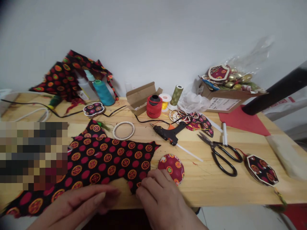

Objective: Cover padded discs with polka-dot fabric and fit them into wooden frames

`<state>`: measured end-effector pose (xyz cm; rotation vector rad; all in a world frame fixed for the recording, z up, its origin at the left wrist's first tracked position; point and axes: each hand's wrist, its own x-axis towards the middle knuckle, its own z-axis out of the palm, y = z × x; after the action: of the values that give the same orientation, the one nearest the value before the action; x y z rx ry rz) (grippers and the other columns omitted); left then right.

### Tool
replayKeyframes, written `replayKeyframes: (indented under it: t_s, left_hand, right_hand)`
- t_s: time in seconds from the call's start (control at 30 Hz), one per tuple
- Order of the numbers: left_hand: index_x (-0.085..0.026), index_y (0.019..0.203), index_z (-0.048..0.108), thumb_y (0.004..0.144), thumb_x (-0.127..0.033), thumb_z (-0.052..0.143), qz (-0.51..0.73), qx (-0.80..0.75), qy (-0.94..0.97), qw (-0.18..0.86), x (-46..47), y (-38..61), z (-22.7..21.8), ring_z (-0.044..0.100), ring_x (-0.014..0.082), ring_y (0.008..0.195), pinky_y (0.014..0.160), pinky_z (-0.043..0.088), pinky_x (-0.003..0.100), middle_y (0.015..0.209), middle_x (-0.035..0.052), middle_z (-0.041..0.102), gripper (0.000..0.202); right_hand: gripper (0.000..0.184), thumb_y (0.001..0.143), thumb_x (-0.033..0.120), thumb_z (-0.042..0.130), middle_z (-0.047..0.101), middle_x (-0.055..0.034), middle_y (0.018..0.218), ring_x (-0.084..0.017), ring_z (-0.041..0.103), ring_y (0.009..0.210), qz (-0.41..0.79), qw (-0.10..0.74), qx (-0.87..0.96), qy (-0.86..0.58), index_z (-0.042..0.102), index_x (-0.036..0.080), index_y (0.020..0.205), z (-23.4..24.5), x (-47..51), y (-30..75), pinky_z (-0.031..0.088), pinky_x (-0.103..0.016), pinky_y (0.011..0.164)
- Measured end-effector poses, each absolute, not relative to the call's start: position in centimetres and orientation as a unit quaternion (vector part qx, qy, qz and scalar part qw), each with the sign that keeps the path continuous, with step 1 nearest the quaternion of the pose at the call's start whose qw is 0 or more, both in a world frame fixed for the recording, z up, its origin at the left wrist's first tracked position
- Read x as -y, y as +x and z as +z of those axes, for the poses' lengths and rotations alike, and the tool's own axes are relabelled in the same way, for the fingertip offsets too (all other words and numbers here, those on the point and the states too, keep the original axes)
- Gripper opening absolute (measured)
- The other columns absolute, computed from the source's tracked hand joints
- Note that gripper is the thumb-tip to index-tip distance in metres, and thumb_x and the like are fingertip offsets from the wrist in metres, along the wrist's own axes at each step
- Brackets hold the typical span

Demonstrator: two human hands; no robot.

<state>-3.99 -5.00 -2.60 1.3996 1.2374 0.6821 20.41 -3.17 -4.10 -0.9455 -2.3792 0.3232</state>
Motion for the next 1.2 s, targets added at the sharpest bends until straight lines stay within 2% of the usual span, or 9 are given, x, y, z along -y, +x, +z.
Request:
replayKeyframes:
  t_s: [0.2,0.3,0.4,0.47,0.53,0.6,0.83,1.07,1.2]
  left_hand:
    - [-0.035,0.1,0.073,0.089,-0.036,0.05,0.29,-0.51,0.65,0.483,4.2,-2.9,-1.8,0.071,0.0142,0.06,0.052,0.059,0.021,0.073,-0.0044,0.076,0.025]
    - [-0.036,0.099,0.07,0.09,-0.031,0.05,0.271,-0.498,0.708,0.42,4.5,-2.5,-2.2,0.066,0.0103,0.053,0.049,0.055,0.016,0.066,-0.0078,0.072,0.023]
    - [-0.037,0.102,0.066,0.088,-0.024,0.053,0.292,-0.462,0.771,0.327,4.5,-2.5,-2.7,0.067,0.009,0.056,0.053,0.054,0.014,0.072,-0.0097,0.073,0.023]
    - [-0.035,0.104,0.064,0.087,-0.02,0.054,0.306,-0.422,0.805,0.283,4.2,-2.4,-3.0,0.068,0.0089,0.06,0.054,0.054,0.013,0.075,-0.0093,0.074,0.025]
    - [-0.032,0.106,0.063,0.087,-0.019,0.053,0.316,-0.389,0.83,0.246,3.9,-2.2,-3.3,0.069,0.0094,0.066,0.058,0.054,0.013,0.079,-0.007,0.074,0.025]
    - [-0.028,0.106,0.063,0.089,-0.021,0.055,0.303,-0.36,0.86,0.2,3.6,-1.9,-3.7,0.07,0.0108,0.073,0.067,0.056,0.015,0.085,-0.0036,0.074,0.021]
    - [-0.017,0.108,0.062,0.091,-0.041,0.05,0.253,-0.346,0.903,0.021,3.7,-0.7,-5.7,0.065,0.0219,0.083,0.075,0.057,0.035,0.097,0.007,0.073,0.032]
    - [-0.019,0.096,0.063,0.098,-0.031,0.036,0.271,-0.348,0.897,-0.023,4.0,-0.1,-5.7,0.066,0.0179,0.077,0.067,0.055,0.03,0.091,0.0029,0.075,0.03]
    - [-0.02,0.093,0.065,0.094,-0.032,0.049,0.273,-0.317,0.908,0.004,3.3,-1.0,-4.8,0.067,0.0161,0.074,0.067,0.057,0.026,0.088,-0.0001,0.076,0.02]
  right_hand:
    - [0.017,0.094,0.018,0.048,0.069,-0.0034,0.085,-0.019,0.059,0.087,0.122,0.296,0.884,-0.34,0.065,0.02,0.09,-3.4,3.1,20.3,0.05,-0.032,0.077]
    - [0.015,0.093,0.017,0.049,0.07,-0.0058,0.087,-0.021,0.061,0.09,0.077,0.308,0.876,-0.362,0.064,0.018,0.096,-2.7,2.0,22.8,0.052,-0.035,0.081]
    - [0.018,0.091,0.014,0.047,0.069,-0.0131,0.09,-0.026,0.062,0.086,-0.07,0.215,0.84,-0.494,0.064,0.014,0.096,-2.4,0.5,28.2,0.053,-0.042,0.079]
    - [0.026,0.091,0.018,0.041,0.067,-0.023,0.098,-0.035,0.063,0.09,-0.162,0.095,0.768,-0.612,0.065,0.008,0.097,-2.5,-0.4,32.0,0.053,-0.049,0.076]
    - [0.03,0.09,0.018,0.04,0.068,-0.0243,0.096,-0.038,0.064,0.089,-0.159,-0.002,0.716,-0.68,0.066,0.005,0.098,-2.9,-1.1,34.9,0.054,-0.051,0.075]
    - [0.031,0.089,0.018,0.041,0.07,-0.0236,0.095,-0.037,0.066,0.09,-0.125,-0.041,0.695,-0.707,0.067,0.004,0.099,-3.1,-1.5,36.5,0.053,-0.049,0.079]
    - [0.033,0.085,0.01,0.041,0.067,-0.026,0.1,-0.037,0.065,0.094,-0.096,-0.055,0.704,-0.701,0.063,0.001,0.108,-3.2,-2.1,37.8,0.05,-0.045,0.082]
    - [0.03,0.087,0.009,0.04,0.067,-0.0262,0.092,-0.036,0.065,0.082,-0.118,-0.047,0.733,-0.668,0.064,0.002,0.103,-2.9,-2.3,38.5,0.05,-0.043,0.072]
    - [0.028,0.088,0.012,0.042,0.069,-0.021,0.089,-0.034,0.064,0.08,-0.11,-0.042,0.736,-0.667,0.068,0.009,0.094,-2.8,-2.5,38.5,0.05,-0.044,0.071]
